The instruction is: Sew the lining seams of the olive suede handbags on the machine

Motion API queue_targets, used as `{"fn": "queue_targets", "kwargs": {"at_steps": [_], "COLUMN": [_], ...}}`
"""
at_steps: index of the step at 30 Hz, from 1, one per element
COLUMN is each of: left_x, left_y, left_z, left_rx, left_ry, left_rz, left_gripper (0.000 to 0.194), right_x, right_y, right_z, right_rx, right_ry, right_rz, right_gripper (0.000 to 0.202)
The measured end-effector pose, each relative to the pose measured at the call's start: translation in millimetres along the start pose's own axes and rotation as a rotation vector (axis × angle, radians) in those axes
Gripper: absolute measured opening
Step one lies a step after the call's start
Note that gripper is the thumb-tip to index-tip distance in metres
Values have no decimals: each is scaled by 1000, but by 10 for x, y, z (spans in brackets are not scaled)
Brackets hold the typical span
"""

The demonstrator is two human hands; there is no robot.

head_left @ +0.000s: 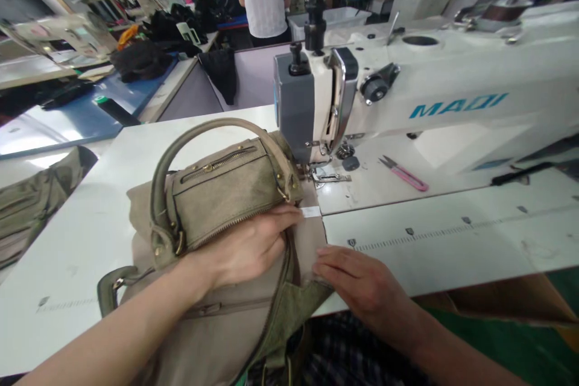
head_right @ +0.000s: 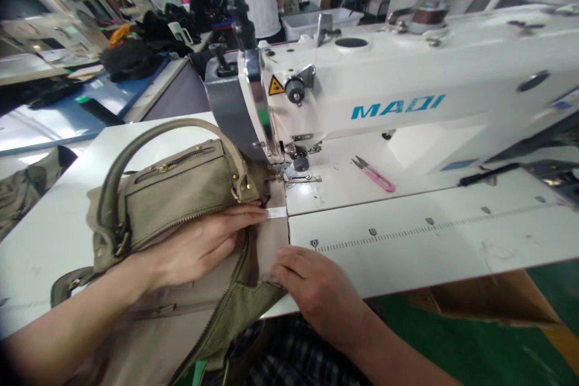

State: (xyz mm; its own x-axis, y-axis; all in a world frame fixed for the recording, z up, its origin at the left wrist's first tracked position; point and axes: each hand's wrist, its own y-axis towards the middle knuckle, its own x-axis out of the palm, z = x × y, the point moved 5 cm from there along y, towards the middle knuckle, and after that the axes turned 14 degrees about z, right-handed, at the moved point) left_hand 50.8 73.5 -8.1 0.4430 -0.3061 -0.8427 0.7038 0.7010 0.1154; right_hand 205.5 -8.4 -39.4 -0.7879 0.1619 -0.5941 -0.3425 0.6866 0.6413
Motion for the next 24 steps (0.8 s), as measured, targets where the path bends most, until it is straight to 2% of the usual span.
{"fn": "queue_targets", "kwargs": {"at_steps": [3,7,9,15,18,24], "left_x": [16,222,290,251,272,305], "left_y": [54,52,38,24,9,54], "left_z": [3,-10,-43,-84,-116,-262], "left_rx": [-112,13,19,-29,-39,-42], "left_ry": [26,108,114,14,-65,-137], "left_rz": [63,43,1,-29,-40,-25], "left_gripper": [43,46,46,46,48,48], "right_x": [12,21,6,-55,-74,-45], "right_y": [2,-12,-31,-107,-113,-29], "right_z": [-16,-14,-36,-145,-151,-70], "right_rx": [-15,-40,-34,42,-4,-95], "right_ry": [13,-7,-25,-24,-29,-80], "right_rz": [8,25,29,-67,-45,-60], "right_gripper": [31,28,27,34,30,41]}}
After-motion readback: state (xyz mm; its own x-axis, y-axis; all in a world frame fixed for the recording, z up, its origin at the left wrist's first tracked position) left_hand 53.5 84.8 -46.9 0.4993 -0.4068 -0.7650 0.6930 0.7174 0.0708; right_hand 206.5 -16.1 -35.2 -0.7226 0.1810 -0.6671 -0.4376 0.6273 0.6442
